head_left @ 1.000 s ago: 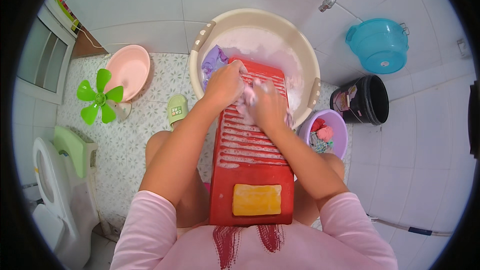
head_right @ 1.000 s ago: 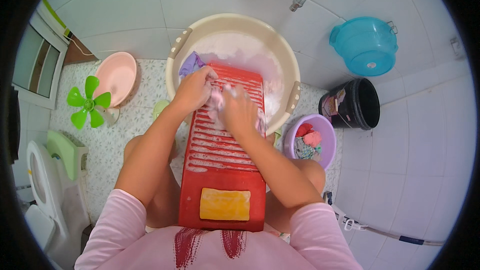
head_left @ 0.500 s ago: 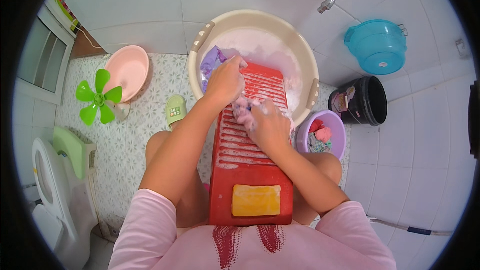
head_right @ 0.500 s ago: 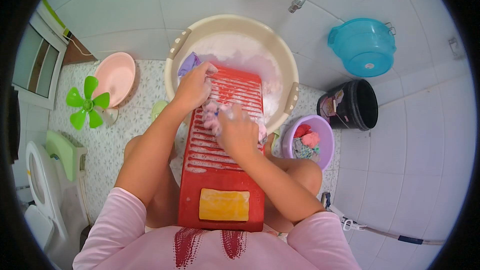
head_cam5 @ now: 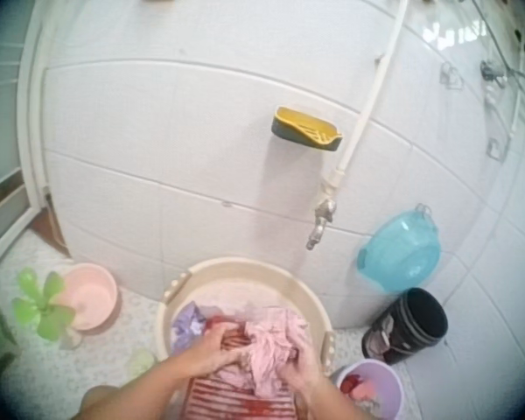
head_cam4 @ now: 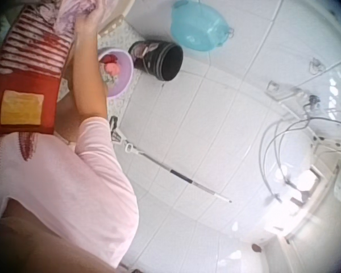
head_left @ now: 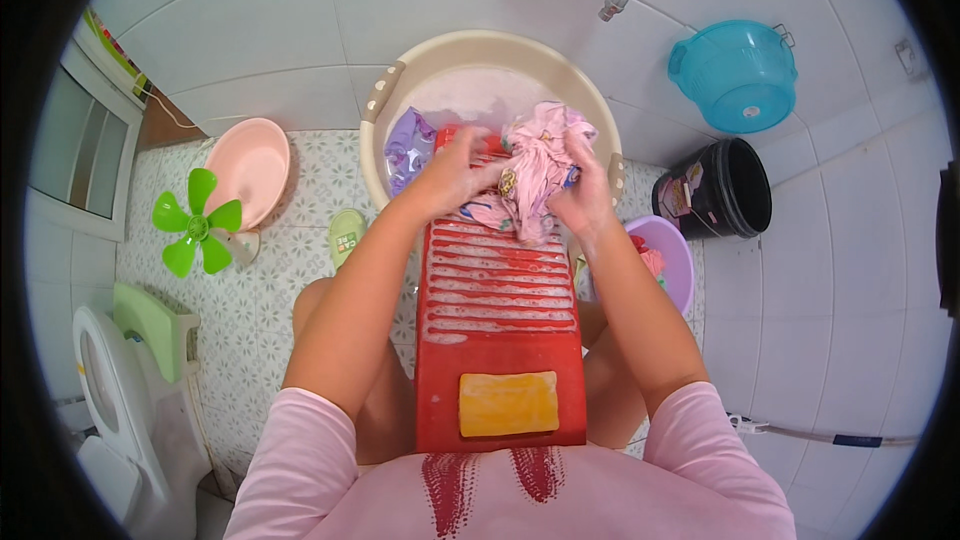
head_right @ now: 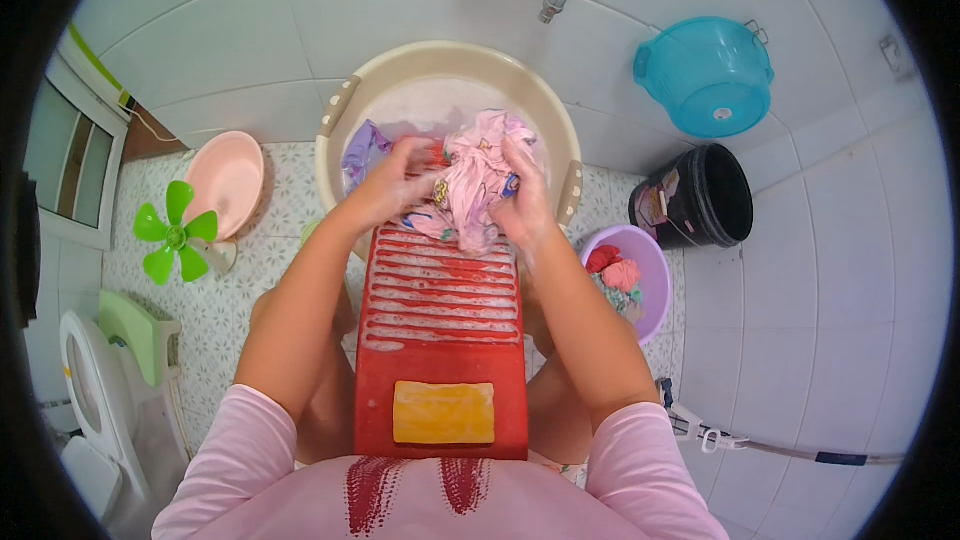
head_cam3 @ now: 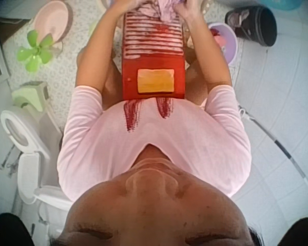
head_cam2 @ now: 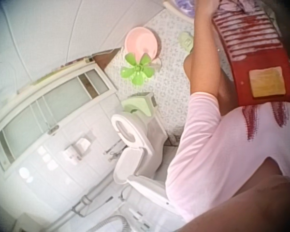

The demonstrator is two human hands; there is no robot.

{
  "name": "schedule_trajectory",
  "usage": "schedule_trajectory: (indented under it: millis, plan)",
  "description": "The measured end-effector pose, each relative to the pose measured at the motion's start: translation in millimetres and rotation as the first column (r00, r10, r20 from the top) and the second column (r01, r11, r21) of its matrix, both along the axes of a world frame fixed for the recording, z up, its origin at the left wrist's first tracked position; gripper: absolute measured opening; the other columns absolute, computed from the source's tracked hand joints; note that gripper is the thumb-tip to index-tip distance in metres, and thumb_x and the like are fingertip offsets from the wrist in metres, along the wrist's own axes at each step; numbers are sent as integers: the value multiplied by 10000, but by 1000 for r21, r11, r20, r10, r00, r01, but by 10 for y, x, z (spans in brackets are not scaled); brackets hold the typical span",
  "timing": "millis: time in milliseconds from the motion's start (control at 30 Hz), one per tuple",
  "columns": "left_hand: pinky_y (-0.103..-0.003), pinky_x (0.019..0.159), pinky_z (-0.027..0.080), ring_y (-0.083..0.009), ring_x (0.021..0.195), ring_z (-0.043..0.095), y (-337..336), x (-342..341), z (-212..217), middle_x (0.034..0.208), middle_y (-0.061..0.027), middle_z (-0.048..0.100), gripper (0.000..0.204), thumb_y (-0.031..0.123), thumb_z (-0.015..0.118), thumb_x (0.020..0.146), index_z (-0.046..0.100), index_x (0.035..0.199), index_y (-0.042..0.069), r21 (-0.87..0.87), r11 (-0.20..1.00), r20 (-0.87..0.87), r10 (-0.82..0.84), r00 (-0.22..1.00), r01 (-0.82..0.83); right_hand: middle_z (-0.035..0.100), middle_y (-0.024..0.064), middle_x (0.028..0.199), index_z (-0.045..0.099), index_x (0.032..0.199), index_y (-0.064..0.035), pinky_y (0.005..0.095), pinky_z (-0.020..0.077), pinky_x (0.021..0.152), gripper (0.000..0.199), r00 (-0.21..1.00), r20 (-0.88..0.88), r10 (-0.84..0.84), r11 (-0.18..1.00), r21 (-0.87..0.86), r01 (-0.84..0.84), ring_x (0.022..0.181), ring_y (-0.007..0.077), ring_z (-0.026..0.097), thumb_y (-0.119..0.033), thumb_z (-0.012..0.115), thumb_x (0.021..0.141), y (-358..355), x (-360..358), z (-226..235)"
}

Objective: The person rubs clothes against a washboard in a basin of soapy water by hand, scrubbing several different pieces of clothing one by one and moving them in and out of the water.

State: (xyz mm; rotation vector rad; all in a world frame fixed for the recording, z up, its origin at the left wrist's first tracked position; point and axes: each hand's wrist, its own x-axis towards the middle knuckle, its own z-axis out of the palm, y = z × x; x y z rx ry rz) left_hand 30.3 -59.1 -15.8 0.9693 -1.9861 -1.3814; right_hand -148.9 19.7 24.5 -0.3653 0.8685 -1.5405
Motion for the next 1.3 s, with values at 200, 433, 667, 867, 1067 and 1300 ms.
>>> schedule_trajectory:
  millis: [200, 433, 667, 867, 1067, 1300]
  plan:
    - [-278, 829, 491, -156, 950, 612, 188, -12, 527, 1110, -125, 620, 503, 114, 665, 818, 475, 1264, -18, 472, 802, -245, -279, 928, 366, 574, 176, 1234, 492, 1251, 50, 467, 392, 1021, 404, 986, 150, 69, 987, -154, -45, 1163, 311, 540, -87, 533, 873, 182, -210, 216]
    - [-261, 682, 507, -103, 772, 632, 50, -10, 293, 920, -61, 677, 282, 219, 506, 903, 650, 999, -3, 546, 779, -306, -158, 939, 309, 601, 196, 1175, 497, 1213, 93, 435, 439, 985, 419, 999, 40, -2, 999, -54, 4, 1088, 296, 591, 1, 539, 806, 530, -521, 62]
    - [-303, 838, 507, -147, 930, 641, 135, 192, 448, 1029, -73, 671, 325, 271, 530, 940, 591, 1159, 39, 689, 655, -241, -195, 951, 309, 616, 125, 1118, 484, 1288, -38, 318, 531, 814, 557, 950, -295, 104, 972, 232, -34, 861, 215, 656, 48, 574, 744, 724, -313, 106]
    - [-410, 929, 424, -336, 1096, 540, 721, 278, 435, 1161, -217, 556, 491, 408, 603, 871, 529, 1219, 69, -326, 931, 241, -85, 967, 163, 576, 159, 1196, 544, 1234, -23, 312, 493, 817, 522, 351, -914, 203, 978, 208, -22, 883, 247, 645, -75, 689, 736, 809, -357, -170]
    - [-438, 931, 406, -383, 1147, 462, 1034, 224, 512, 1184, -216, 488, 519, 217, 710, 765, 515, 1229, 90, -447, 889, 290, 36, 956, 102, 523, 240, 1162, 576, 1086, -48, 439, 506, 788, 390, -7, -998, -65, 998, -65, 10, 861, 383, 631, -277, 684, 789, 881, 107, -66]
    - [-419, 839, 385, -356, 981, 463, 1486, 368, 596, 1003, -173, 482, 238, 60, 624, 781, 516, 993, 60, -380, 922, 238, 16, 971, 77, 618, 181, 830, 579, 876, -68, 461, 508, 611, 295, -211, -974, 83, 991, 102, -82, 740, 352, 640, -327, 649, 753, 1281, 421, 132]
